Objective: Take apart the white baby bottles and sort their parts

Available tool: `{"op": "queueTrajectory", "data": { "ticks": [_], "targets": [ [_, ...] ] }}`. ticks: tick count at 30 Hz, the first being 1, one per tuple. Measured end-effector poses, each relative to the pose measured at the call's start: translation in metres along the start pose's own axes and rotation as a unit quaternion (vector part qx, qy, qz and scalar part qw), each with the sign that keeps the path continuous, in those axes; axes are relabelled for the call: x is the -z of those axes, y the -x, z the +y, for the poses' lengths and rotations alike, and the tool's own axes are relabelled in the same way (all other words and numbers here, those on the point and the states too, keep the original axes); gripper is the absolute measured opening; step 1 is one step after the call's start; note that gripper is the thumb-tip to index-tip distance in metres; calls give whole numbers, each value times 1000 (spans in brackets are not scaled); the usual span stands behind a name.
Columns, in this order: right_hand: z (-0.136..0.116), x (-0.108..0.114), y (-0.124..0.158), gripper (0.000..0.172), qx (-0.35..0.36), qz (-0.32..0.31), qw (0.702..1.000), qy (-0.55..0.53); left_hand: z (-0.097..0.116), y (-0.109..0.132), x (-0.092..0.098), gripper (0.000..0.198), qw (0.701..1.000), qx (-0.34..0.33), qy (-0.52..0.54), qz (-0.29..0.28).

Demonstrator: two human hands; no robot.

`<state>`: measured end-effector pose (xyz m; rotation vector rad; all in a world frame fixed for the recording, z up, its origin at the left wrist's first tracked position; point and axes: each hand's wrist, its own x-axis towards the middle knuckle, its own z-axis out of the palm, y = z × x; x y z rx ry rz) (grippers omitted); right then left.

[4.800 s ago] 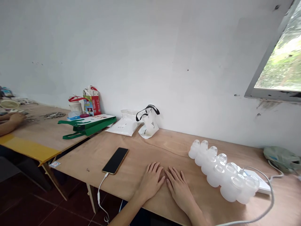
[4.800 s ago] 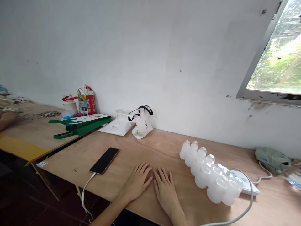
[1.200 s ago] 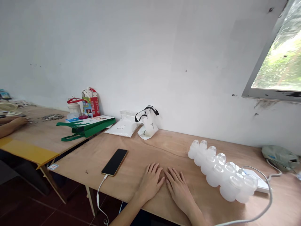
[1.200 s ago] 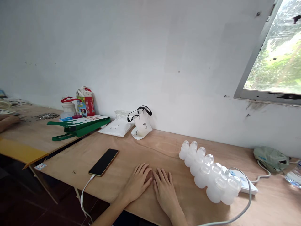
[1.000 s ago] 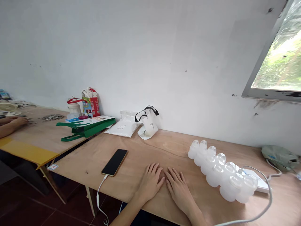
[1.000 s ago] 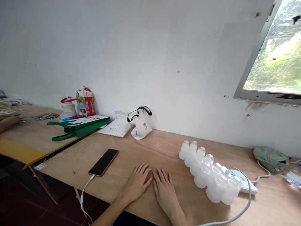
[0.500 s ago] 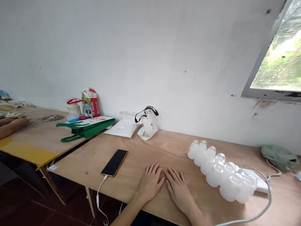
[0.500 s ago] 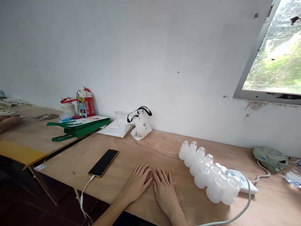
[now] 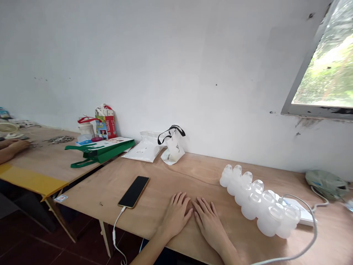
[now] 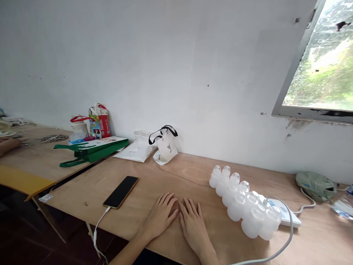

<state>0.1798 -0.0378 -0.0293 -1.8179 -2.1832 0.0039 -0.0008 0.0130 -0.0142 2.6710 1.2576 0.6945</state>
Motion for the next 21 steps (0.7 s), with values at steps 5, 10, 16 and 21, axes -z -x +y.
{"op": "queueTrajectory", "data": {
  "ticks": [5, 10, 16, 21],
  "targets": [
    [0, 0, -1, 48, -2, -11, 1000, -4, -2, 0, -3, 34, 1000, 0, -6, 2],
    [0, 0, -1, 48, -2, -11, 1000, -4, -1, 0, -3, 34, 1000, -2, -4, 8],
    [1, -1, 0, 48, -2, -12, 1000, -3, -1, 0, -3, 34, 1000, 1, -6, 0],
    [0, 2, -1, 48, 0, -14, 1000, -1, -2, 0, -4, 34, 1000, -1, -4, 8]
  ]
}}
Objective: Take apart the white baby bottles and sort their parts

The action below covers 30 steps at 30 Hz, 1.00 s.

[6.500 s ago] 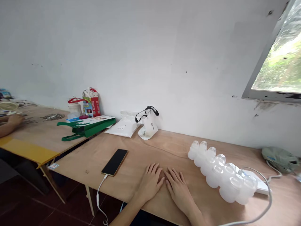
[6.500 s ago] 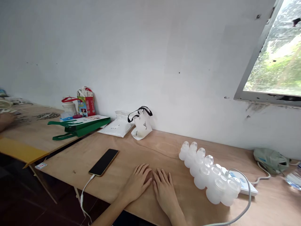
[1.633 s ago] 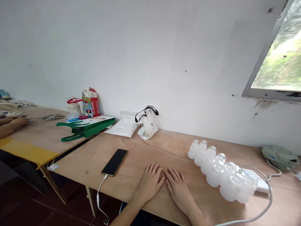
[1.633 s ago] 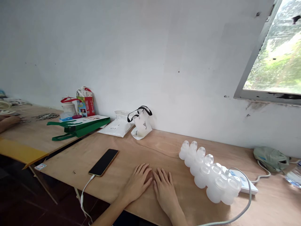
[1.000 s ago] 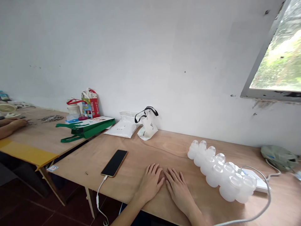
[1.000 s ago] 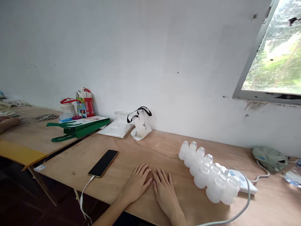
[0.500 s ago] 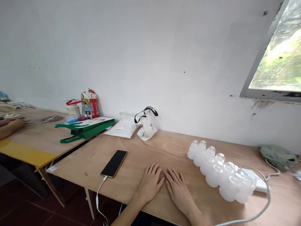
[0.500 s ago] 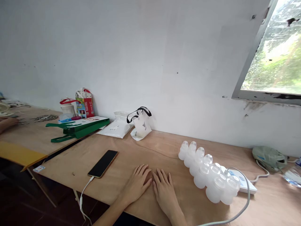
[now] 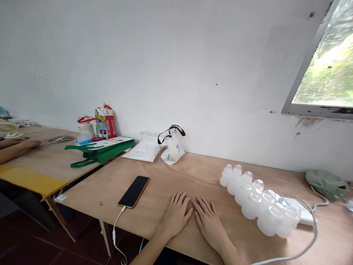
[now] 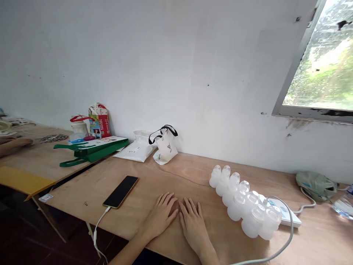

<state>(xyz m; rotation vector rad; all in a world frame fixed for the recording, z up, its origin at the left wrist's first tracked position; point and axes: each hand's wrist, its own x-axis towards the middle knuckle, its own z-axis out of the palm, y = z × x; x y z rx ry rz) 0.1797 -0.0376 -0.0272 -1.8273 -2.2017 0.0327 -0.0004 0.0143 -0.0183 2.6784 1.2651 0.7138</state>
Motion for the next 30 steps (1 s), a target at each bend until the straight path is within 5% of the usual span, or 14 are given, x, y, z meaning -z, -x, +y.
{"op": "queueTrajectory", "data": {
  "ticks": [30],
  "targets": [
    [1, -5, 1, 48, 3, 20, 1000, -2, 0, 0, 1, 35, 1000, 3, 0, -3]
  ]
}}
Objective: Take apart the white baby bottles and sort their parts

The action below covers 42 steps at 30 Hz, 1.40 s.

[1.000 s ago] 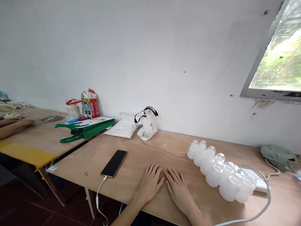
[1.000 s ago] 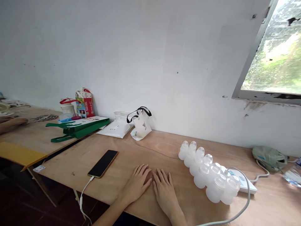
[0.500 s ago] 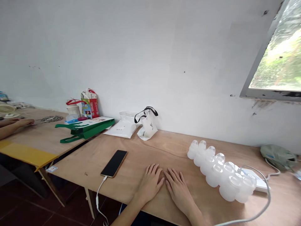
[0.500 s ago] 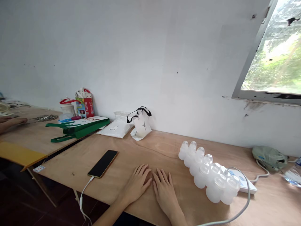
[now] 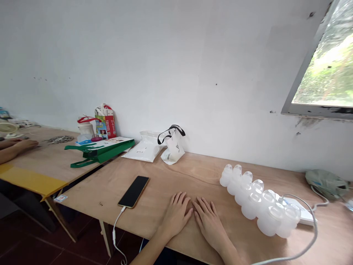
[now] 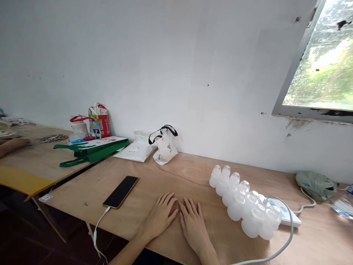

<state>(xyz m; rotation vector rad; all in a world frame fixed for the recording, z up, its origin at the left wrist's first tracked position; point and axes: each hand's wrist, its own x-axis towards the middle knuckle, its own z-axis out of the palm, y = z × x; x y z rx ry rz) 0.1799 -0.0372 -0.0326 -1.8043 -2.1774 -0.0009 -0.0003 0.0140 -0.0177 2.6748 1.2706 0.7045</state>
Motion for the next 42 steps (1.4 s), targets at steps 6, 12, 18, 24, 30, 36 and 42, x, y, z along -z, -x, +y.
{"op": "queueTrajectory", "data": {
  "ticks": [6, 12, 18, 24, 30, 36, 42],
  "targets": [
    [-2, 4, 0, 48, -3, -7, 1000, 0, 0, 0, 1, 34, 1000, -3, 0, 3],
    [-4, 8, -1, 48, -7, -21, 1000, -2, 2, 0, 4, 34, 1000, 2, 5, -5],
    [-2, 3, 0, 48, -4, -9, 1000, 0, 2, 0, 4, 34, 1000, 0, -4, -8],
    [-2, 3, 0, 48, -3, -10, 1000, 1, 1, 0, 2, 34, 1000, -2, -2, 0],
    [-1, 2, 0, 48, 0, 1, 1000, -2, -3, 0, -4, 33, 1000, -12, 1, 22],
    [-1, 2, 0, 47, -5, -6, 1000, 0, -2, 0, -2, 34, 1000, -6, 1, 7],
    [0, 2, 1, 48, 0, -2, 1000, -3, -2, 1, -3, 33, 1000, -12, 0, 23]
  ]
}}
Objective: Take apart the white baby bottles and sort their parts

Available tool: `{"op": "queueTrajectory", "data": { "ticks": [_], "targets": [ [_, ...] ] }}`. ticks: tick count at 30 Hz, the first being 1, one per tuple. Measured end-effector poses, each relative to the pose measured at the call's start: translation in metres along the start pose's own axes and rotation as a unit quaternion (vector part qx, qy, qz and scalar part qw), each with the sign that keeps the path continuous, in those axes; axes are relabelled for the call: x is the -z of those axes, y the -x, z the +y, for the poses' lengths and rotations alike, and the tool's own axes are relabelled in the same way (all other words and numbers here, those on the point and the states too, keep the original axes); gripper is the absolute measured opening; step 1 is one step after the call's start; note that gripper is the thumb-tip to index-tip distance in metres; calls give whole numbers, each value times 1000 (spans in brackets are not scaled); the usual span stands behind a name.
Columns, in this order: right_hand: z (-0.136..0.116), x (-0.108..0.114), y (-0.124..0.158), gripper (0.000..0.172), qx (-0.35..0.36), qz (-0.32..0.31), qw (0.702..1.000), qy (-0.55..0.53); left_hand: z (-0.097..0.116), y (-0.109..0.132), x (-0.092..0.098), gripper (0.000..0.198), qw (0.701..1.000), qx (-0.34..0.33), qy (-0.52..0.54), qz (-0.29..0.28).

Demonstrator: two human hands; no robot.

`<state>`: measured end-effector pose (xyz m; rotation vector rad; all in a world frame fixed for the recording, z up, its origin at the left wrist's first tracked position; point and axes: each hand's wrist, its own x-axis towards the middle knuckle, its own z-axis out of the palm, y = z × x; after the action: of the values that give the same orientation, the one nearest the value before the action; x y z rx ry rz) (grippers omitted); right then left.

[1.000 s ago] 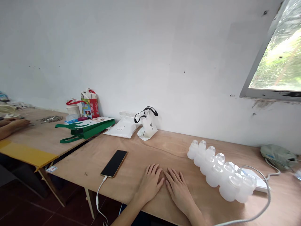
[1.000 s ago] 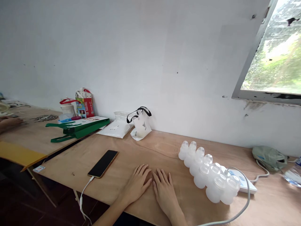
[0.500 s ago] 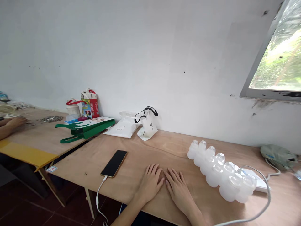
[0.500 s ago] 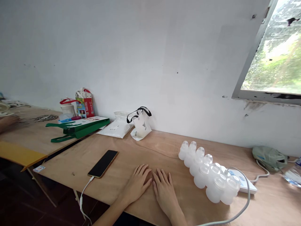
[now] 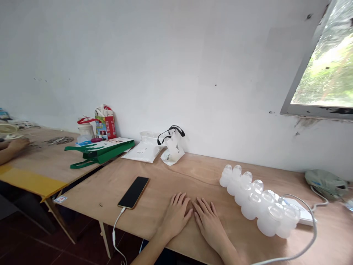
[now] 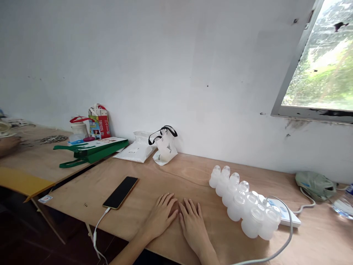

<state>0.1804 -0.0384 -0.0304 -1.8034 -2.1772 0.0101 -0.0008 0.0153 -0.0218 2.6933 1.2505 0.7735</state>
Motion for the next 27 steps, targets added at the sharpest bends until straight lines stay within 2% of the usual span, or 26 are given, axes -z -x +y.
{"op": "queueTrajectory", "data": {
  "ticks": [11, 18, 27],
  "targets": [
    [-1, 1, -1, 48, -6, -9, 1000, -1, 2, -1, 3, 33, 1000, 3, -5, -11],
    [-4, 7, -1, 48, -8, -23, 1000, 0, 6, -2, 10, 35, 999, 17, -5, -45],
    [-2, 4, -1, 48, -5, -11, 1000, -2, 5, -2, 7, 34, 999, 12, -3, -32]
  ]
}}
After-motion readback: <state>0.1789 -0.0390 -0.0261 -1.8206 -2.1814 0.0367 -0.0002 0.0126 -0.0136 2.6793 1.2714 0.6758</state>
